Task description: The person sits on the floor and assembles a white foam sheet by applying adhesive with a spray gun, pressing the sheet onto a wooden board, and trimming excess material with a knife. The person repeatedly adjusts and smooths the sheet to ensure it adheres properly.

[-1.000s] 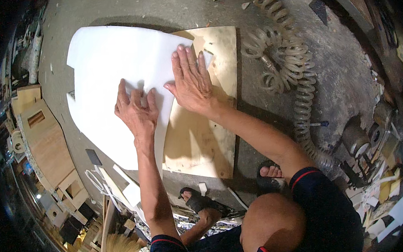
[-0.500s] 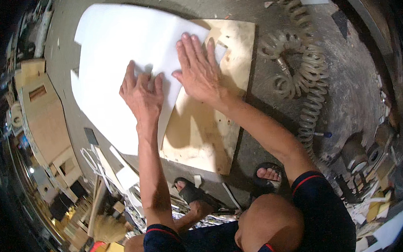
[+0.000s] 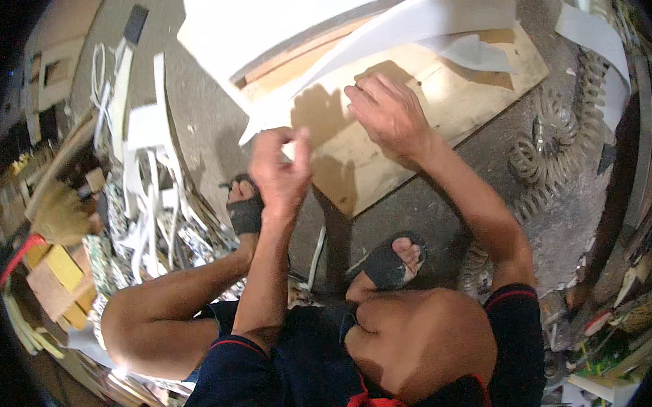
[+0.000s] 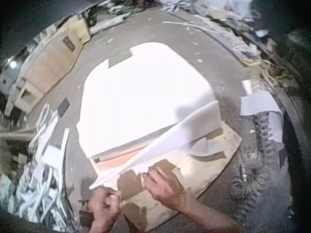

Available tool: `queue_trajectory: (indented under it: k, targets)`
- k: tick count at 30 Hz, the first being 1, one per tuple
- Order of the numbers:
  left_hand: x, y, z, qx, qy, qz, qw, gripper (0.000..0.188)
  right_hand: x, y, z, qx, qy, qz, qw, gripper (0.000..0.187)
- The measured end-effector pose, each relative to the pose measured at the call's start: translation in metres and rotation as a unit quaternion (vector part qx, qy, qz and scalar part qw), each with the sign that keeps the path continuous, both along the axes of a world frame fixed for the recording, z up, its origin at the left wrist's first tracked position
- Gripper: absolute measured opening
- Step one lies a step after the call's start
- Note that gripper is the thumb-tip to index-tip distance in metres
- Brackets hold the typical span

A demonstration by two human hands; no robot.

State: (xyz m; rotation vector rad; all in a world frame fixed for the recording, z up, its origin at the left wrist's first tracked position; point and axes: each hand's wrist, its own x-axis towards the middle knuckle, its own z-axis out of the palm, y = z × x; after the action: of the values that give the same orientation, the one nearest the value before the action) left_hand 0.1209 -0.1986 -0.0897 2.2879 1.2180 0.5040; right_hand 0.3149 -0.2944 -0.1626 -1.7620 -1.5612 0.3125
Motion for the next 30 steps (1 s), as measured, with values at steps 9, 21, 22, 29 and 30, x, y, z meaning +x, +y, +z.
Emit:
queue_trajectory:
  k: [9,21,22,29,30]
  targets:
    - [0.004,0.036,-0.074,-0.054,-0.071,-0.051,0.995,0.022,0.024,0.070,-0.013,0.002,-0.134,0.081,0.988,0.007]
    - [0.018,0.062,-0.080,-0.107,-0.138,0.013,0.985,0.020,0.006,0.087,0.008,-0.052,-0.134,0.011,0.989,0.015]
    - [0.017,0.059,-0.081,-0.100,-0.118,0.013,0.988,0.019,0.000,0.086,0.008,-0.081,-0.144,0.032,0.986,0.016]
    - [-0.024,0.051,-0.083,-0.067,-0.120,0.042,0.990,0.019,-0.055,0.107,0.006,-0.121,-0.174,0.155,0.965,0.010]
    - [-0.026,0.053,-0.084,-0.072,-0.108,0.047,0.990,0.018,-0.059,0.114,0.006,-0.110,-0.182,0.155,0.965,0.010]
